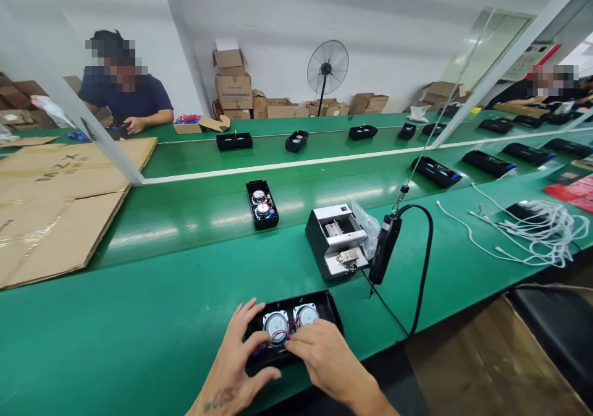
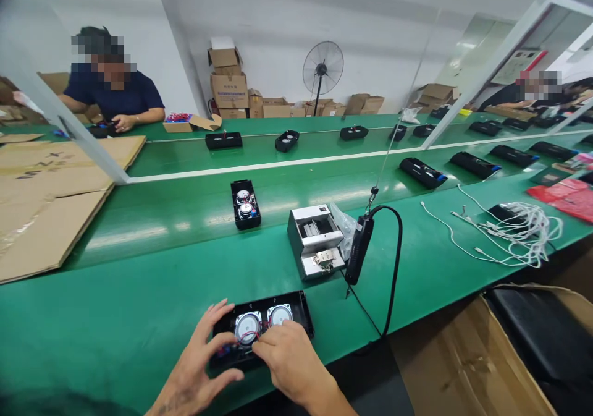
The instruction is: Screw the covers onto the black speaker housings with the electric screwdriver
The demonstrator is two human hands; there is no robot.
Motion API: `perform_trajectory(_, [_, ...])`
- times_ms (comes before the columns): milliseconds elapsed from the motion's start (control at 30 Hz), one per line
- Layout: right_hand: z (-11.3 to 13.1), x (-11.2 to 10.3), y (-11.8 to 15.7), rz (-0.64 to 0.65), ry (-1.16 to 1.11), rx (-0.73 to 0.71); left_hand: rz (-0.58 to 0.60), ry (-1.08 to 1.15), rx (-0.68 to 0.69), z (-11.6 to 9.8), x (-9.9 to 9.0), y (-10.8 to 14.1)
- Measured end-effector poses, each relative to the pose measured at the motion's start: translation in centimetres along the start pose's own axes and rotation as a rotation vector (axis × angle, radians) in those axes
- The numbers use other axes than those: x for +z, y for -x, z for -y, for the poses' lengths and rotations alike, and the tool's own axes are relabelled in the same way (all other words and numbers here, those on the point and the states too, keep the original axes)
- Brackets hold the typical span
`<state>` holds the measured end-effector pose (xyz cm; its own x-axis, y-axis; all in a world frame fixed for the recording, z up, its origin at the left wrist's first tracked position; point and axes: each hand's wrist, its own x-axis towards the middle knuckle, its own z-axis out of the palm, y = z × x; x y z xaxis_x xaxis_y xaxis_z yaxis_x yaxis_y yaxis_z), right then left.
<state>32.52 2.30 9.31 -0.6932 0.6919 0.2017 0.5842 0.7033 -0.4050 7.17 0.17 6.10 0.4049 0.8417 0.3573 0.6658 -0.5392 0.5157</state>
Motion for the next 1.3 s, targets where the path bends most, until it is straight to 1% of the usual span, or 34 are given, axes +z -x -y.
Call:
perform_trajectory(67, [0.2, -0.3, -0.4, 0.107, 0.056, 0.007, 0.031, -0.095, 0.106, -0.1, 0.6, -0.2])
perform_trajectory(133, [0.3, -0.5, -0.8, 0.168, 0.092, 0.011, 0.067, -0.168, 0.142, -0.2, 1.0, -0.6])
perform_trajectory(233, [0.5, -0.6, -1.2, 0.209, 0.125, 0.017, 0.087, -0.214, 0.153, -0.4, 1.2, -1.1])
perform_trajectory(300, [0.5, -0.4, -1.2, 0.204, 0.119, 0.017, 0.065, -0.212, 0.151, -0.6, 1.2, -1.2])
perform_trajectory(367, [0.3, -0.3, -1.0, 0.124, 0.05, 0.023, 0.064, -0.2, 0.137, -0.7, 1.0, -1.1])
perform_trajectory(433, [-0.2, -0.4, -0.8, -0.049, -0.119, 0.06, 0.066, -0.176, 0.12, -0.8, 0.8, -0.9])
perform_trajectory(467, [-0.5, -0.5, -0.7, -0.151, -0.235, 0.112, 0.057, -0.16, 0.101, -0.8, 0.7, -0.7])
perform_trajectory(533, [-1.2, -0.9, -0.7, -0.312, -0.461, 0.278, 0.006, -0.126, 0.044, -0.7, 0.6, -0.4])
perform_trajectory(600, [-1.8, -1.2, -0.8, -0.383, -0.609, 0.447, -0.053, -0.089, -0.004, -0.4, 0.7, -0.2])
perform_trajectory(633, [-2.0, -1.3, -0.9, -0.403, -0.646, 0.495, -0.061, -0.075, -0.009, -0.2, 0.9, -0.2])
perform_trajectory(667, [-2.1, -1.3, -0.9, -0.42, -0.664, 0.504, -0.062, -0.066, 0.005, -0.1, 1.1, -0.3])
perform_trajectory(700, [-2.1, -1.2, -0.9, -0.435, -0.665, 0.478, -0.057, -0.063, 0.033, 0.0, 1.3, -0.4])
perform_trajectory(733, [-2.0, -1.1, -0.9, -0.442, -0.65, 0.417, -0.05, -0.068, 0.068, 0.1, 1.5, -0.5])
perform_trajectory(800, [-1.7, -0.9, -0.8, -0.4, -0.552, 0.218, -0.041, -0.098, 0.124, 0.0, 1.8, -0.8])
perform_trajectory(867, [-1.2, -0.8, -0.7, -0.302, -0.38, 0.023, -0.042, -0.127, 0.115, -0.4, 1.7, -1.2])
perform_trajectory(933, [-0.8, -0.8, -0.7, -0.195, -0.194, -0.07, -0.005, -0.149, 0.064, -0.9, 1.1, -1.4])
perform_trajectory(1000, [-0.4, -0.8, -0.8, -0.102, -0.049, -0.075, 0.08, -0.164, 0.027, -1.4, 0.4, -1.6])
perform_trajectory(1100, [0.1, -0.7, -1.2, 0.017, 0.07, -0.065, 0.208, -0.184, 0.034, -1.4, 0.0, -1.6])
perform_trajectory(1167, [0.3, -0.6, -1.4, 0.062, 0.094, -0.056, 0.228, -0.193, 0.052, -0.9, 0.4, -1.4])
perform_trajectory(1300, [0.4, -0.5, -1.5, 0.146, 0.05, -0.031, 0.194, -0.212, 0.096, 0.5, 2.0, -1.0])
